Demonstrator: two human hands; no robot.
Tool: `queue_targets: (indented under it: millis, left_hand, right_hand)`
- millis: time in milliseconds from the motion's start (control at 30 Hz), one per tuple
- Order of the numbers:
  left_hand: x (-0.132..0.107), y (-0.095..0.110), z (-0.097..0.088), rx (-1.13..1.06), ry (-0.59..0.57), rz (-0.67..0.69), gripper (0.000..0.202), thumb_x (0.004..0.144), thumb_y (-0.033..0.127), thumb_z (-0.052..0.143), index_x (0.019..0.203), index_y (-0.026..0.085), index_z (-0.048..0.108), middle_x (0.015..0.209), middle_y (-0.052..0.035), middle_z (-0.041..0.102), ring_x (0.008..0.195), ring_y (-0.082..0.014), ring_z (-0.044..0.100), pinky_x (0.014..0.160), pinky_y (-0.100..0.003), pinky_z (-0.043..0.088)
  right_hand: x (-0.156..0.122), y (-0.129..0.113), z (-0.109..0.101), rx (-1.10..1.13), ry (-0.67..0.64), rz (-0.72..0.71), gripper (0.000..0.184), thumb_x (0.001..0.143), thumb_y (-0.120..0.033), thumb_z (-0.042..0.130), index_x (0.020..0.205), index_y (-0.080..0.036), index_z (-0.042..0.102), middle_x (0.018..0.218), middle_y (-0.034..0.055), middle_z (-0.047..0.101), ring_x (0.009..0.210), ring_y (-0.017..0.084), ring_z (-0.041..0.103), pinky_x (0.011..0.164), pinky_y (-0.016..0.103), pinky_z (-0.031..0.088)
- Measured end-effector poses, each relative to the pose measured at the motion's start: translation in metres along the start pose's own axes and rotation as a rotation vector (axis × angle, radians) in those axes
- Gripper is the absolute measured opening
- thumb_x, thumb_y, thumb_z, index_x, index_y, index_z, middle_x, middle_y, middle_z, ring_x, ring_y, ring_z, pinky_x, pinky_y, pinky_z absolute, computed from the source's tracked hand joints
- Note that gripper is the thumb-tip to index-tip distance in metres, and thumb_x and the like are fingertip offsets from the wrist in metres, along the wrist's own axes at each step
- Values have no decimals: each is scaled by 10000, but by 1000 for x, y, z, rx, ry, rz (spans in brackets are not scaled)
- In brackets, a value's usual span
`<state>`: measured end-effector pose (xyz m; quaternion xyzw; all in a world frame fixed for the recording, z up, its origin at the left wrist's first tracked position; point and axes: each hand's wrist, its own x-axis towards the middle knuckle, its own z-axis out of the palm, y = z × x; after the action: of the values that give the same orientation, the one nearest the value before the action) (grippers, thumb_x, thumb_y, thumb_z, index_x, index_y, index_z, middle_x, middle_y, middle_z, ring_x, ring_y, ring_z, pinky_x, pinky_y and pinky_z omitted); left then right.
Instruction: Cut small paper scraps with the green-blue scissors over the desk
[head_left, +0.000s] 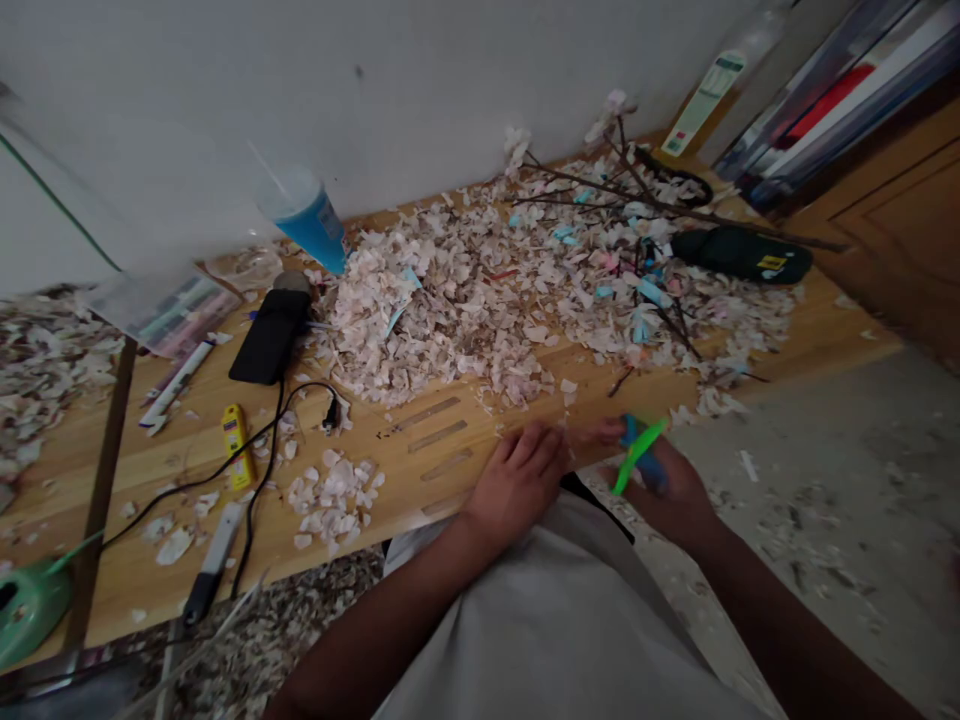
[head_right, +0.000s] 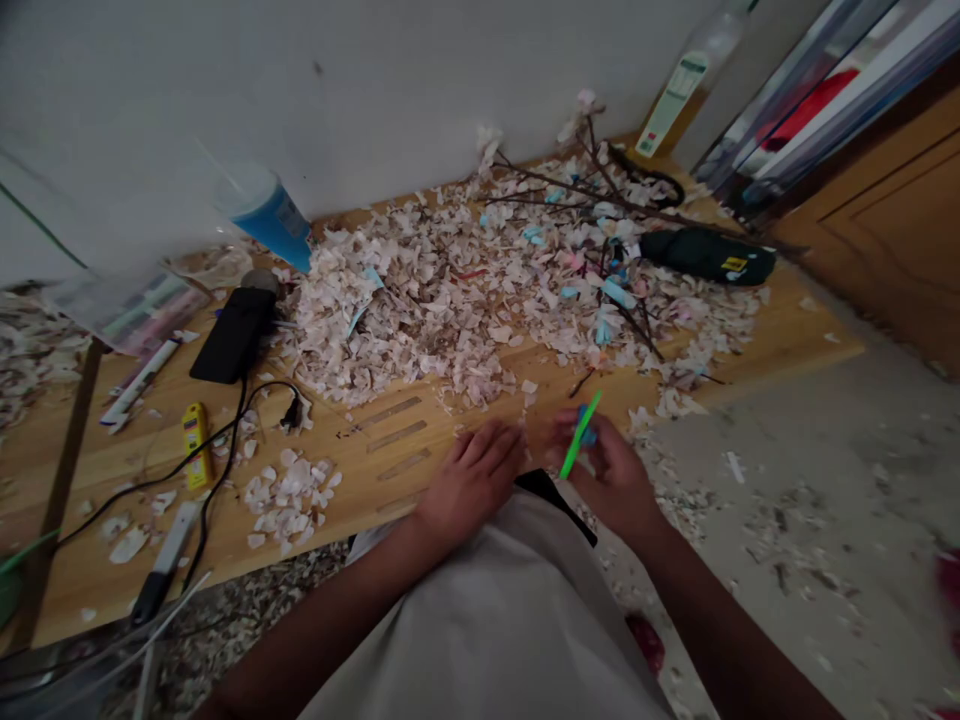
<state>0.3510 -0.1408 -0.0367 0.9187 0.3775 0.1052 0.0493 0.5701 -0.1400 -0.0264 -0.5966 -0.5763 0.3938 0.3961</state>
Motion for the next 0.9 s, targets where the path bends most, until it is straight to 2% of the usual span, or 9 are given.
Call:
queue_targets:
  millis: [100,167,233,300,400,567,667,767,900]
  left_hand:
    - [-6,-1,2,-5,-4,4,394,1020,272,422,1383,179,543,1474,-71,532,1411,-260,432,1108,-407,424]
    - [-13,-1,3,-5,11,6,387,1010,272,453,1373,177,549,1460,-85,546,1409,-254,436,1107,-403,424]
    - [-21,-2,5,0,40,20,390,998,270,488,1369,167,549,1439,-108,564,1390,-244,455,1110,-396,419]
    - [-28,-2,9,6,63,27,395,991,262,507,1372,162,544,1406,-118,588,1367,-234,476,1118,-392,408]
    - [-36,-2,14,8,80,25,407,991,261,513,1388,169,527,1339,-115,630,1299,-227,530,1089,-384,430]
    - [-38,-2,15,22,101,42,363,1010,244,470,1356,167,548,1279,-104,649,1236,-221,568,1014,-363,475]
    - [-38,-1,12,23,104,69,324,1003,233,488,1302,149,578,1226,-105,659,1177,-219,595,978,-353,488]
    - [-40,0,9,12,92,88,342,1000,223,491,1326,138,553,1220,-103,658,1183,-207,587,1019,-347,470]
    - [-45,1,8,-21,89,95,331,1009,205,464,1326,161,548,1189,-83,674,1154,-191,603,1026,-345,475]
  right_hand:
    - [-16,6,-6,-190,-357,-218,434,812,-249,677,1234,-339,622,1268,63,682,1183,282,652,1021,471,533]
    - [-23,13,-10,-267,-464,-296,413,822,-239,650,1225,-328,640,1261,68,690,1182,289,656,1012,476,538]
    - [-27,21,-15,-314,-416,-264,374,828,-260,642,1199,-314,649,1180,73,720,1097,293,694,931,466,577]
    - [-28,27,-20,-348,-292,-190,358,820,-298,664,1177,-312,643,1093,72,734,979,290,720,842,447,601]
    - [-26,27,-19,-336,-176,-193,353,821,-318,674,1171,-310,626,1102,71,719,980,284,710,858,439,589]
    - [-10,19,5,-337,-238,-287,379,844,-240,595,1220,-292,590,1238,75,664,1165,285,641,980,473,527]
    - [-3,17,13,-357,-192,-274,303,825,-270,598,1128,-265,598,1152,91,673,1066,291,663,892,461,555]
    - [-3,16,10,-386,-114,-234,228,825,-293,615,1046,-256,575,1021,75,671,913,260,664,784,396,553]
    - [-9,17,7,-405,-101,-220,173,849,-295,605,1005,-252,545,905,42,635,785,217,621,714,342,515]
